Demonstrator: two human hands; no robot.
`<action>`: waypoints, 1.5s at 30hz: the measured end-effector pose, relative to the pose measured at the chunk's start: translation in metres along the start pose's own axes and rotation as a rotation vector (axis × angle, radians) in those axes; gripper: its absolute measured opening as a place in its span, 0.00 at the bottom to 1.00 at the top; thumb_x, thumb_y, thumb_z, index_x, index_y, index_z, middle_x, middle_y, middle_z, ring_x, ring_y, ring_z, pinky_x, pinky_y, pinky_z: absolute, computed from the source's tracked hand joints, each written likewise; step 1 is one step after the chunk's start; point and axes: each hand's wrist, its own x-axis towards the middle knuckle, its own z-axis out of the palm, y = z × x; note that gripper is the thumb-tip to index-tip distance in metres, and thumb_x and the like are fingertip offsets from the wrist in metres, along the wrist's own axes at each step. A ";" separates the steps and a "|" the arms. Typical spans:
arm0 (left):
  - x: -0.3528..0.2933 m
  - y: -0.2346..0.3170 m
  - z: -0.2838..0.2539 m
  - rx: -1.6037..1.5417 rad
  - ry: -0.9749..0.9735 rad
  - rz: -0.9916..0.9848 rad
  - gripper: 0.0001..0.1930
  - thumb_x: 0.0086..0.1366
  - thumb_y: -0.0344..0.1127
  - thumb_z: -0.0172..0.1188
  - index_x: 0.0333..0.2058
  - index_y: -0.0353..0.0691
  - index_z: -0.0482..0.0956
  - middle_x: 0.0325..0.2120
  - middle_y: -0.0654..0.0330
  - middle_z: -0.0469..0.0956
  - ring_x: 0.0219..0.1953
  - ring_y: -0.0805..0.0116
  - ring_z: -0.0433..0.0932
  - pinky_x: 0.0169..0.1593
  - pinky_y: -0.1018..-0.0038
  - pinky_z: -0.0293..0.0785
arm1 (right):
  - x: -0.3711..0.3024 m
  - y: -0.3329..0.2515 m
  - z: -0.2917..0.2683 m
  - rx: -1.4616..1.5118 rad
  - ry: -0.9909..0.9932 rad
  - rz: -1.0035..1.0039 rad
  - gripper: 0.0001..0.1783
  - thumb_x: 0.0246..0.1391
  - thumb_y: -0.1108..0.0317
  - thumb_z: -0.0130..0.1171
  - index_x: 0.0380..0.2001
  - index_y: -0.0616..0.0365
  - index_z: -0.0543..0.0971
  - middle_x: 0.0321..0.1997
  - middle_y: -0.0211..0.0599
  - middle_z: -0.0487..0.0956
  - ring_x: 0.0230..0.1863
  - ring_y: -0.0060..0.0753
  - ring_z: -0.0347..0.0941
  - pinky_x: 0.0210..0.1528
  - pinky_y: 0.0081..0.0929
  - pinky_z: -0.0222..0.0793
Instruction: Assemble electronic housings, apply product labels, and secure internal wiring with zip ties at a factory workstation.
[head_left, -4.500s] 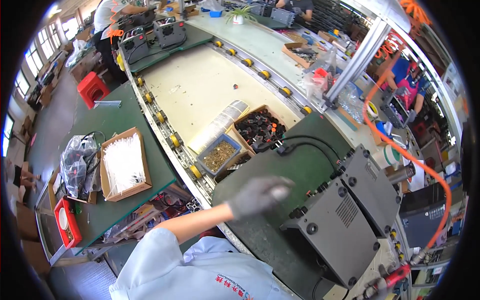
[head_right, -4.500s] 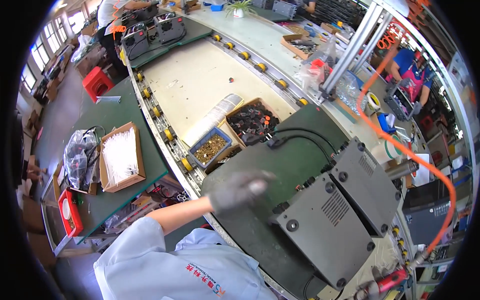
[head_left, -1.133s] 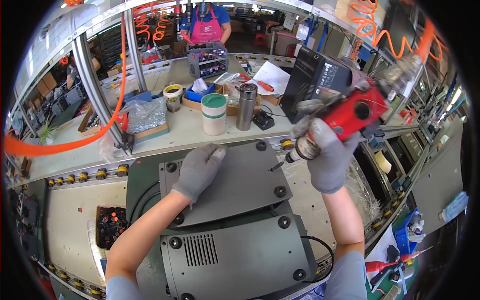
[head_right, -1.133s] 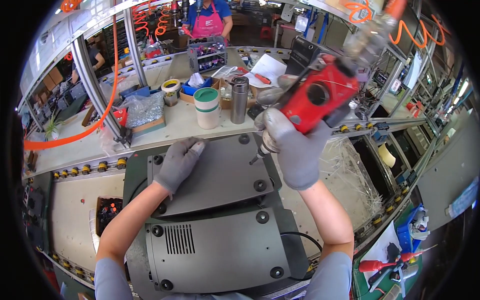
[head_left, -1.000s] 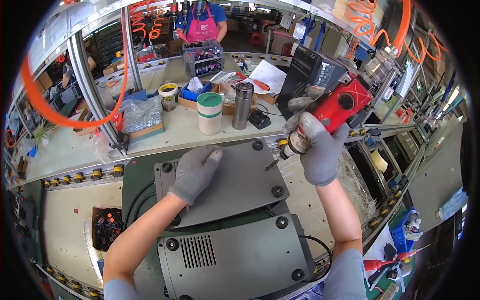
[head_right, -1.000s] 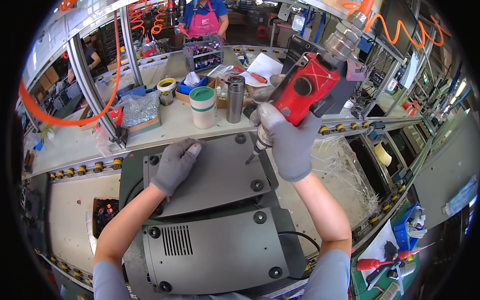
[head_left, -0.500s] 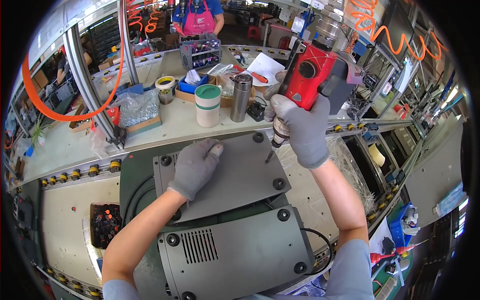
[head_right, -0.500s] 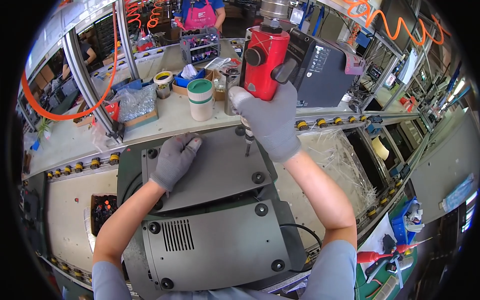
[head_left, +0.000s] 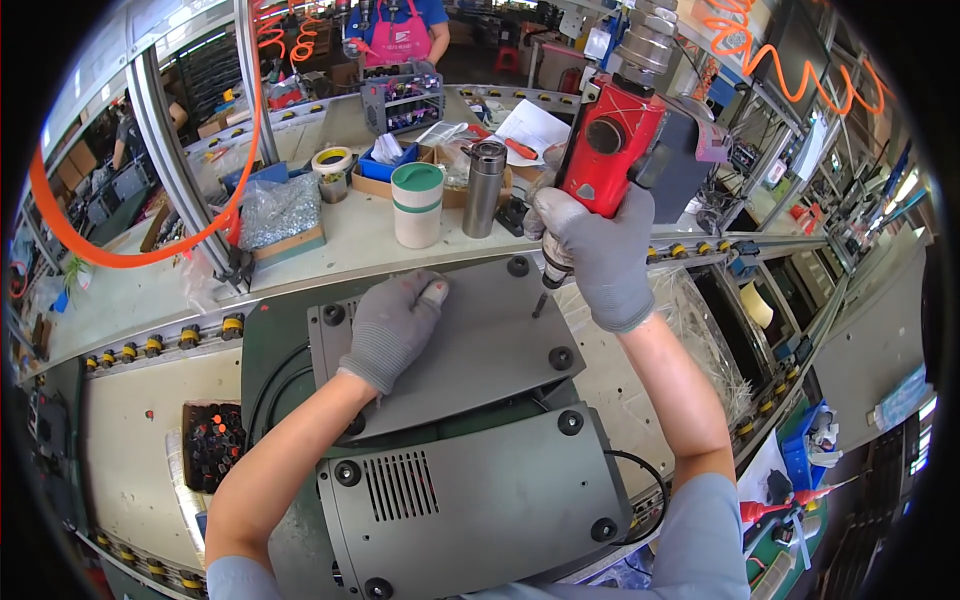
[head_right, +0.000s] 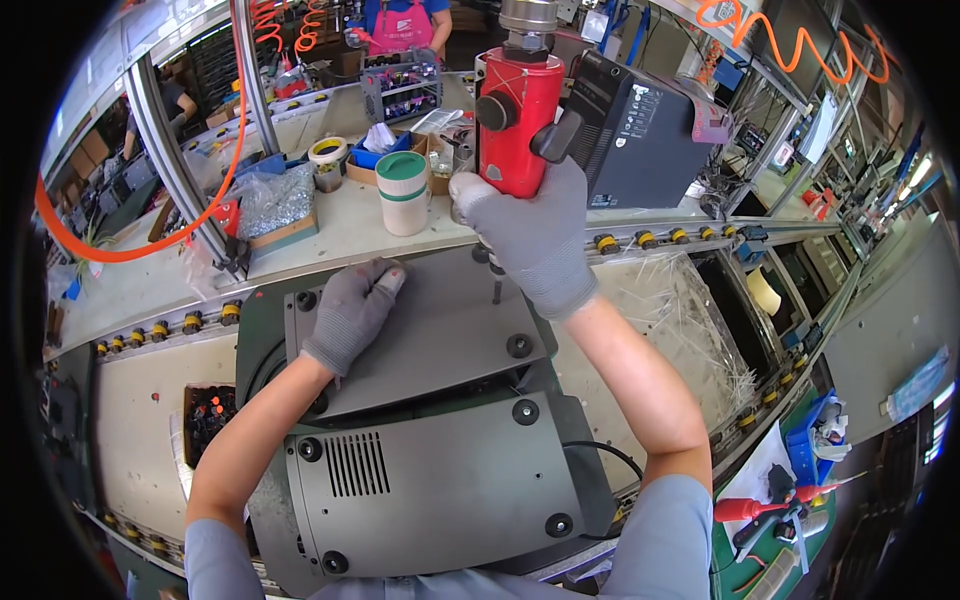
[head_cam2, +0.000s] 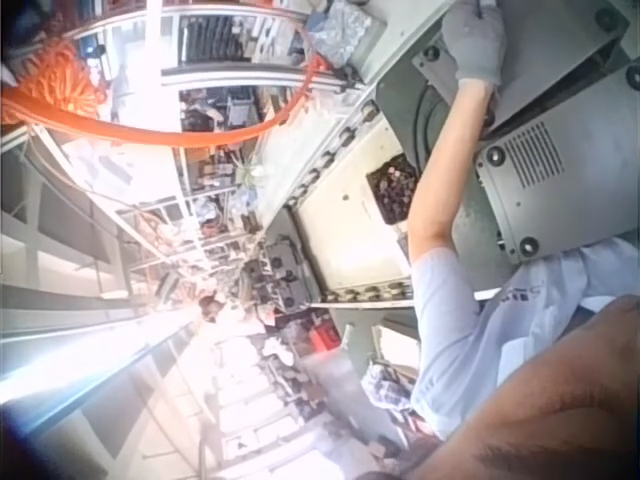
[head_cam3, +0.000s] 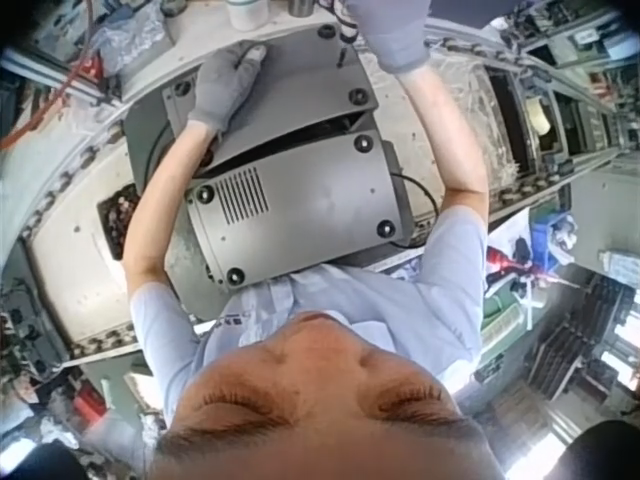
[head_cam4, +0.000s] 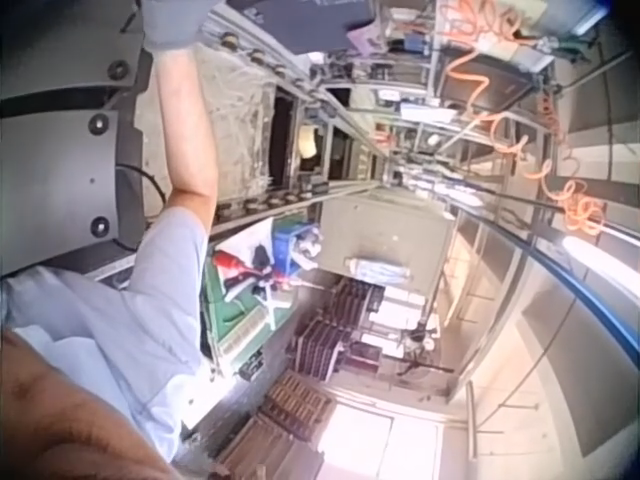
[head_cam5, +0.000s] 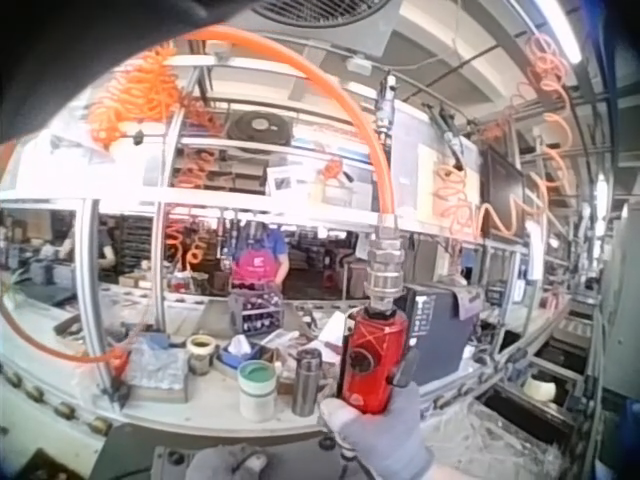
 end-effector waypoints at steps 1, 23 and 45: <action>0.000 -0.001 0.001 0.000 -0.001 0.001 0.16 0.63 0.44 0.48 0.36 0.36 0.76 0.27 0.43 0.76 0.34 0.44 0.74 0.39 0.60 0.69 | 0.000 -0.001 0.001 -0.010 0.006 0.000 0.16 0.42 0.80 0.53 0.39 0.67 0.70 0.26 0.36 0.75 0.21 0.23 0.71 0.24 0.21 0.68; -0.117 -0.039 -0.101 -1.627 -0.140 -0.437 0.15 0.63 0.35 0.54 0.46 0.33 0.68 0.33 0.59 0.72 0.28 0.79 0.72 0.22 0.93 0.70 | -0.041 -0.111 0.104 0.386 -0.196 -0.155 0.28 0.45 0.63 0.48 0.50 0.67 0.63 0.38 0.48 0.74 0.26 0.33 0.73 0.30 0.30 0.73; -0.145 -0.049 -0.093 -2.030 -0.051 -0.491 0.13 0.61 0.35 0.57 0.41 0.36 0.71 0.30 0.64 0.71 0.30 0.75 0.72 0.27 0.87 0.73 | -0.062 -0.085 0.152 0.681 -0.233 -0.126 0.30 0.40 0.78 0.54 0.51 0.63 0.64 0.39 0.47 0.75 0.27 0.34 0.75 0.30 0.26 0.73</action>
